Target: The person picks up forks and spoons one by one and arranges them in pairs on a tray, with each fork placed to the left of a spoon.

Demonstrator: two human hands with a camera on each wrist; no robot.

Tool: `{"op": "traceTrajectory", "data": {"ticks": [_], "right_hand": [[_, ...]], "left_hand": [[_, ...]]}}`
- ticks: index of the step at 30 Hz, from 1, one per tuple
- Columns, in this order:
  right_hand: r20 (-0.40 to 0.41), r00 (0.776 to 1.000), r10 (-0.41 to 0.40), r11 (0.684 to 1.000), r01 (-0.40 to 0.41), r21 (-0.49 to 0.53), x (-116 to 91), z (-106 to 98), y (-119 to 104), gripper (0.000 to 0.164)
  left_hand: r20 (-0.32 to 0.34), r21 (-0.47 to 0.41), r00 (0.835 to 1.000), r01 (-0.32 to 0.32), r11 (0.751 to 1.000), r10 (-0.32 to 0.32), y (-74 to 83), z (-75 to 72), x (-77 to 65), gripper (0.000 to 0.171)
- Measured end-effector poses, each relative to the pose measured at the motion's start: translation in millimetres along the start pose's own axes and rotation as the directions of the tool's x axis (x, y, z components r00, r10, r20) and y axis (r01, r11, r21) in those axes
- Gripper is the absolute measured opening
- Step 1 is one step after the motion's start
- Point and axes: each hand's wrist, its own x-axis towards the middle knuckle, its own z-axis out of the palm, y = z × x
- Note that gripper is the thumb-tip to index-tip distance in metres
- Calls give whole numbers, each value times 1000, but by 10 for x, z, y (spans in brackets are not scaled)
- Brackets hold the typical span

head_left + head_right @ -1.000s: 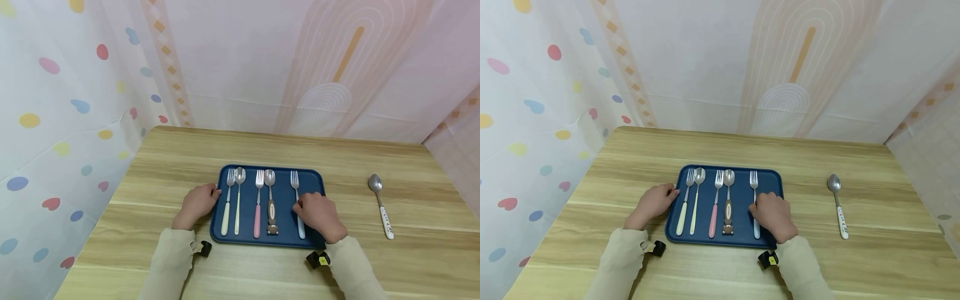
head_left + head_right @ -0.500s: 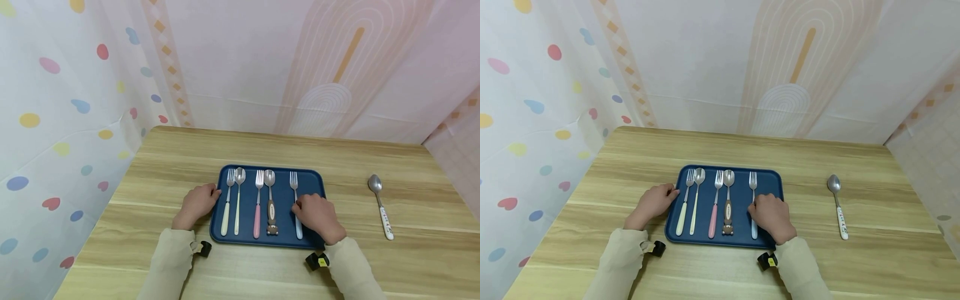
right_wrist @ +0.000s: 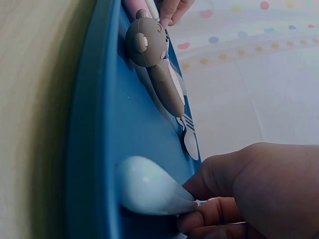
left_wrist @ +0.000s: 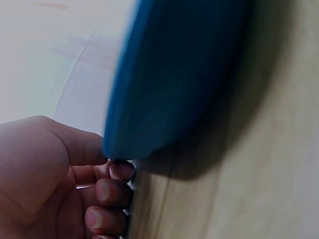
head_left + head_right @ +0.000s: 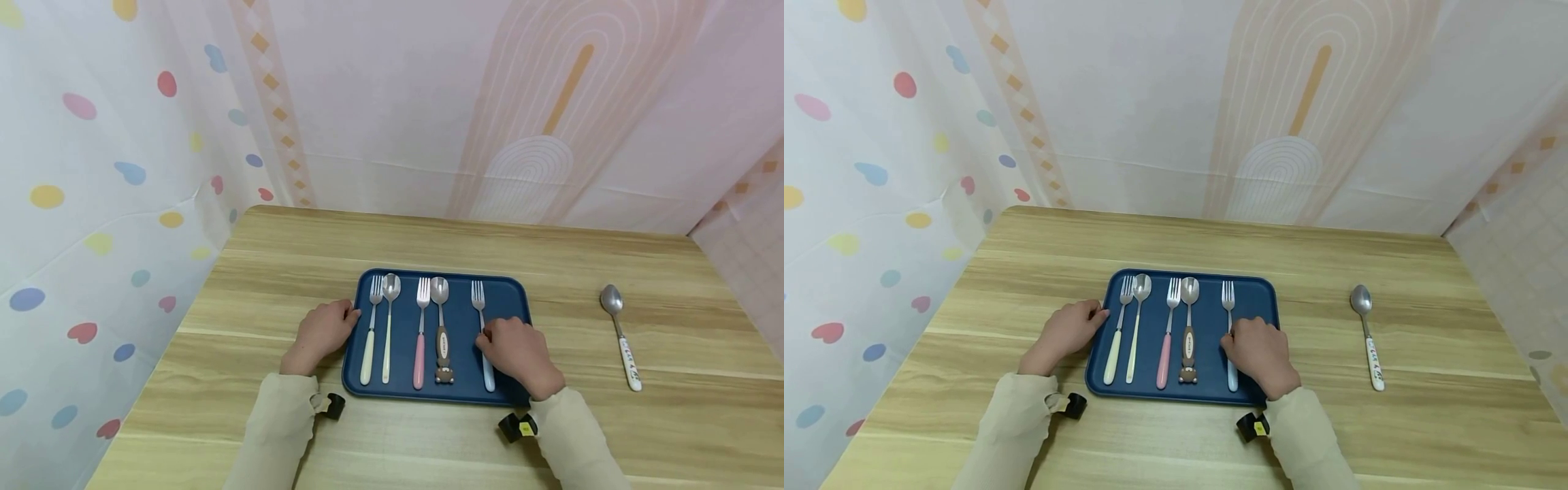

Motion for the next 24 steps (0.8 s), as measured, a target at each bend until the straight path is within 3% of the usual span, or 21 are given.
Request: {"op": "traceTrajectory", "data": {"ticks": [24], "right_hand": [[58,998,23,1000,-24,19,12,-33,-17,30]], "left_hand": [[-4,1,1000,-7,1000,7,2,-25,-8,31]]}}
